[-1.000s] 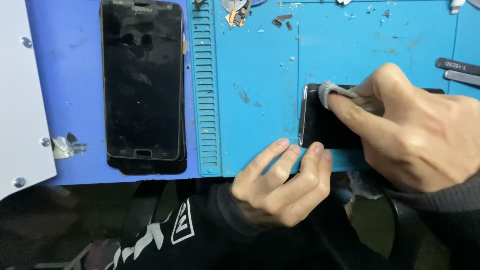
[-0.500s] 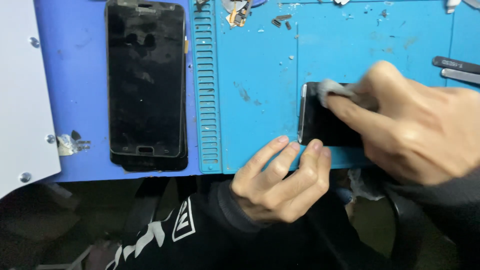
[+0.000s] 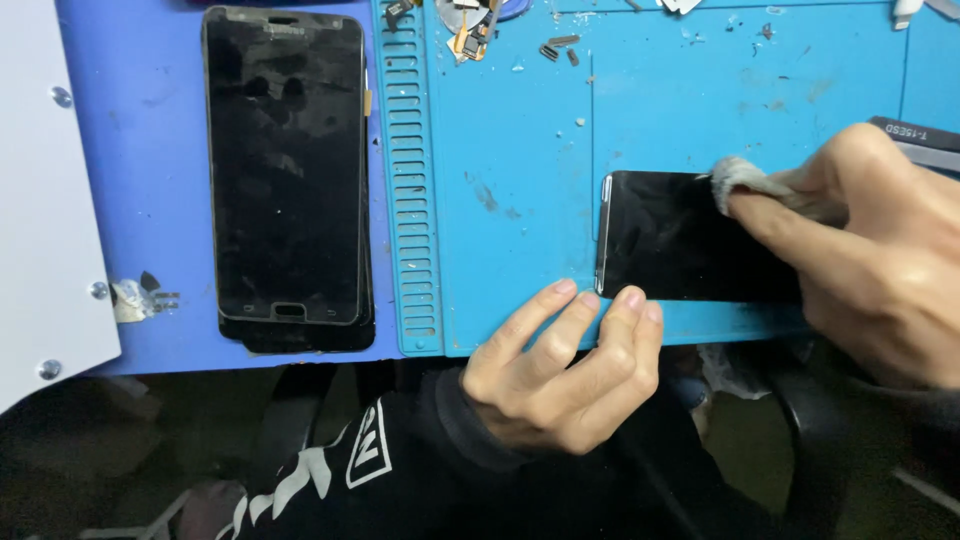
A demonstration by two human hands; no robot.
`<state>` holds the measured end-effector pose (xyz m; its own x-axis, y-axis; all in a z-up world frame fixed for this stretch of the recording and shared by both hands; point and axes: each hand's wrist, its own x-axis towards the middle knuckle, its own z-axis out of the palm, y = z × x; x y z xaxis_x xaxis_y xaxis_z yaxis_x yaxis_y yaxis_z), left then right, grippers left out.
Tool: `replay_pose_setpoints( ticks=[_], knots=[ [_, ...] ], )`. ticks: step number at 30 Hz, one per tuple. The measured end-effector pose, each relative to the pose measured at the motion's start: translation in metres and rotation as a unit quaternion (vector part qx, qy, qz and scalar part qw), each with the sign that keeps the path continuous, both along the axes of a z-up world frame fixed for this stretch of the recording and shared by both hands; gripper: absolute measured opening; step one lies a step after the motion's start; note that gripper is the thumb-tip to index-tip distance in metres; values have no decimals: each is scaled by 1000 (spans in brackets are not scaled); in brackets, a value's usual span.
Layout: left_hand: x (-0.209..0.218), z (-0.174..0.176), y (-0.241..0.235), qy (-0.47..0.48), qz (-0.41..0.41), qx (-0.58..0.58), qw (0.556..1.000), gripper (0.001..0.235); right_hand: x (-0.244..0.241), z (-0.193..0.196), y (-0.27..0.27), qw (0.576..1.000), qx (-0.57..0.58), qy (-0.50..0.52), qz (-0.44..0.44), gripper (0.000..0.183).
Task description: Cleaning a detached smartphone screen using a cleaning cloth and liquid solution.
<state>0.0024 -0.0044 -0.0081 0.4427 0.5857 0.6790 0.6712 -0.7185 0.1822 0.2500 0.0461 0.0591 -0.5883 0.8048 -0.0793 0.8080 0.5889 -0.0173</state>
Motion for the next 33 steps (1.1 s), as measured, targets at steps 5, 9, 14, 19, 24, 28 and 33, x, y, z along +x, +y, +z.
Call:
replay_pose_setpoints(
  ticks=[5,9,14,19,24,28,33],
  knots=[
    [0,-5,-4,5,-11,-19,1000,22,-11,7,-2,999,-27,6,-24,51],
    [-1,3,1,11,-3,-5,1000,14,10,0,0,997,-66,25,9,62],
    [1,1,0,9,-11,-15,1000,21,1,2,-6,997,-75,2,-23,64],
    [1,-5,-3,14,-19,-8,1000,21,4,8,5,999,-52,-5,-3,63],
    [-1,-2,-2,16,-11,-15,1000,20,19,2,12,995,-81,-23,48,69],
    [5,7,8,15,0,3,1000,16,16,-1,11,991,-81,48,99,64],
    [6,6,8,8,3,-3,1000,14,13,-1,7,996,-51,54,43,50]
  ],
)
